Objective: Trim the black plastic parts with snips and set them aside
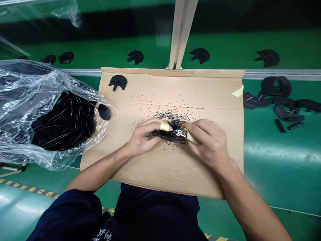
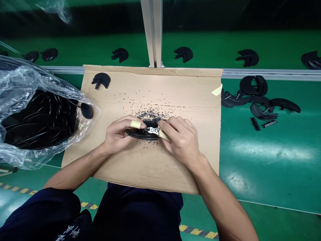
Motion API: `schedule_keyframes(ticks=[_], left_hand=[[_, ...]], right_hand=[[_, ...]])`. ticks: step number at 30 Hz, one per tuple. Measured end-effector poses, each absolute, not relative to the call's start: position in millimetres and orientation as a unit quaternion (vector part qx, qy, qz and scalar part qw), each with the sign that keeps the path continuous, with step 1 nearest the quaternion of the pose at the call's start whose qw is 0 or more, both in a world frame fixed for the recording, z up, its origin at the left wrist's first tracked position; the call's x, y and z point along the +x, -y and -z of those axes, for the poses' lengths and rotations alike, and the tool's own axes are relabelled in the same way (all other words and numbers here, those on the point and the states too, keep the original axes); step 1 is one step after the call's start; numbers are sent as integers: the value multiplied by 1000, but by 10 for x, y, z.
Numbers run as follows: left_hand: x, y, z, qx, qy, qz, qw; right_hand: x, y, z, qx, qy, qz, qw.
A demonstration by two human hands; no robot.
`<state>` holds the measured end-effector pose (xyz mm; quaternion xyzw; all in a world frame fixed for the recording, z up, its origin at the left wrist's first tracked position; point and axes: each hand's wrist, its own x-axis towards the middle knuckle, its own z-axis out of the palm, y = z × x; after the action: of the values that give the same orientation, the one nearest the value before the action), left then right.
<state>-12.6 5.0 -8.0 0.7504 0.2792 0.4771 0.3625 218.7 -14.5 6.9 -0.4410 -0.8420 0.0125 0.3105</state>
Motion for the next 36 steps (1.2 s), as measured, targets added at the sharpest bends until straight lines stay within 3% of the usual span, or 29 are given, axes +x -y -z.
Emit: schedule_keyframes(ticks=[4,12,19,24,29,32,36], left_hand=[[-125,-42,94,749,-283,-473,367],[-103,-34,118,738,-273,-487,378],[-175,-75,11,756,-319,-418,390],[-440,-626,-426,819,-367,-334,288],[-879,-1767,-922,885,-435,-149,77],[-1179,-2379,-962,827,-561,-26,3],[-1528,-2721,-736,784,-620,-13,-2]], right_hand=[[2181,145,-72,-437,844,-20,309],[2140,181,-77,-440,845,98,286],[2177,164,-66,-466,792,-71,387],[2221,50,15,-432,832,-20,348],[2188,26,67,-392,854,26,341],[2191,34,65,-394,856,31,333],[2205,42,86,-407,853,30,325]])
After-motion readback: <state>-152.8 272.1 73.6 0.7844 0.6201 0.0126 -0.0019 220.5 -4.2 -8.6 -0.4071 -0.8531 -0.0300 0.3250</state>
